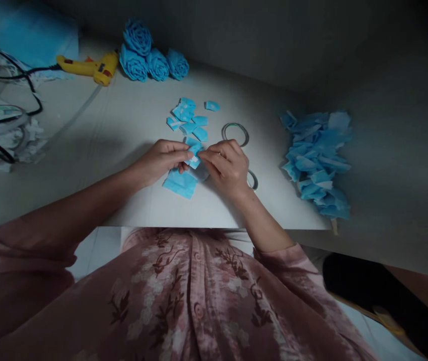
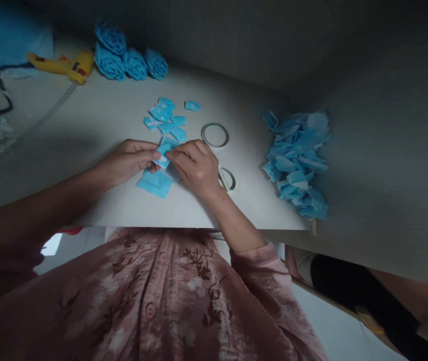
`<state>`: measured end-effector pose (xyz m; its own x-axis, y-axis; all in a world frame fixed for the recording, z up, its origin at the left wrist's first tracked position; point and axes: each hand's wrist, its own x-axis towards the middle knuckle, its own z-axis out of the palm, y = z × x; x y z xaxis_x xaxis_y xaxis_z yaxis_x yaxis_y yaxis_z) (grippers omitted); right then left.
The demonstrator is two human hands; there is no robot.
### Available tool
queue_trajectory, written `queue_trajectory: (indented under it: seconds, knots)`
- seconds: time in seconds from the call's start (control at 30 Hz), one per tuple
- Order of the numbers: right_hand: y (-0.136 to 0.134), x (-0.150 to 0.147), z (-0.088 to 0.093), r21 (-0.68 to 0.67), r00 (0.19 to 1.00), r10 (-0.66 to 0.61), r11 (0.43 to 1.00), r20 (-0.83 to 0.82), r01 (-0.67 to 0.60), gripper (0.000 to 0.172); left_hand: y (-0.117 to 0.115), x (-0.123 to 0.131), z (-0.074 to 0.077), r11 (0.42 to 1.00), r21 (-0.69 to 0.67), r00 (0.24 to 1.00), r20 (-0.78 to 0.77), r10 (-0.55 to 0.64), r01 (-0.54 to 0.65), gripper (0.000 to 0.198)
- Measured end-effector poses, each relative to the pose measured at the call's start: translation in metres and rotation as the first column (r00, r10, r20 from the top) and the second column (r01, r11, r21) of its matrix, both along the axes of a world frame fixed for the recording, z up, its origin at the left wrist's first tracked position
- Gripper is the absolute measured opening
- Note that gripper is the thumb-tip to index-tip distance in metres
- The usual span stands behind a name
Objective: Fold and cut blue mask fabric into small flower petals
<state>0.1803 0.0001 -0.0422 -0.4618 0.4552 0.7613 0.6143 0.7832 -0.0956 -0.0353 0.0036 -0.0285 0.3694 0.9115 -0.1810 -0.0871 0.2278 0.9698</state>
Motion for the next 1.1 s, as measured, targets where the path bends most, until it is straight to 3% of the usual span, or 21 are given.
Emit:
queue_trajectory:
  seconds: [0.27,0.4,0.47,0.57,0.67,0.73,0.83,1.1]
  knots:
    - [-0.001,0.005,0.003,-0.145,0.991,0.094,0.986,0.097,-0.079,0.031,0.004,0.0,0.002,0.995,-0.079,0.992,0.106,0.074,-0.066,0.018]
    - [0.0,0.005,0.003,-0.304,0.979,0.103,0.94,-0.178,-0.154,0.033,0.005,-0.001,0.003,0.998,-0.036,0.994,0.093,0.057,-0.054,0.02]
    - [0.0,0.005,0.003,-0.444,0.938,0.047,0.872,-0.343,-0.206,0.039,0.005,-0.002,0.0,0.999,0.009,0.996,0.075,0.051,-0.052,0.019]
    - [0.001,0.003,0.0,-0.62,0.879,-0.018,0.716,-0.476,-0.321,0.054,0.005,-0.004,-0.004,0.997,0.063,0.999,0.015,0.04,-0.041,0.018]
    - [0.003,-0.001,-0.005,-0.69,0.843,-0.025,0.588,-0.537,-0.422,0.067,0.003,-0.004,-0.004,0.992,0.125,0.997,-0.071,0.016,-0.007,0.019]
    - [0.004,-0.004,-0.009,-0.713,0.837,-0.032,0.543,-0.547,-0.445,0.074,0.002,-0.003,-0.002,0.987,0.16,0.993,-0.122,0.0,0.02,0.021]
    - [0.005,-0.007,-0.01,-0.727,0.839,-0.024,0.513,-0.544,-0.456,0.077,0.0,-0.001,0.0,0.986,0.162,0.989,-0.144,-0.02,0.044,0.025]
    - [0.008,-0.009,-0.01,-0.693,0.804,-0.008,0.512,-0.595,-0.508,0.076,-0.001,0.002,0.004,0.983,0.178,0.991,-0.132,-0.031,0.055,0.025]
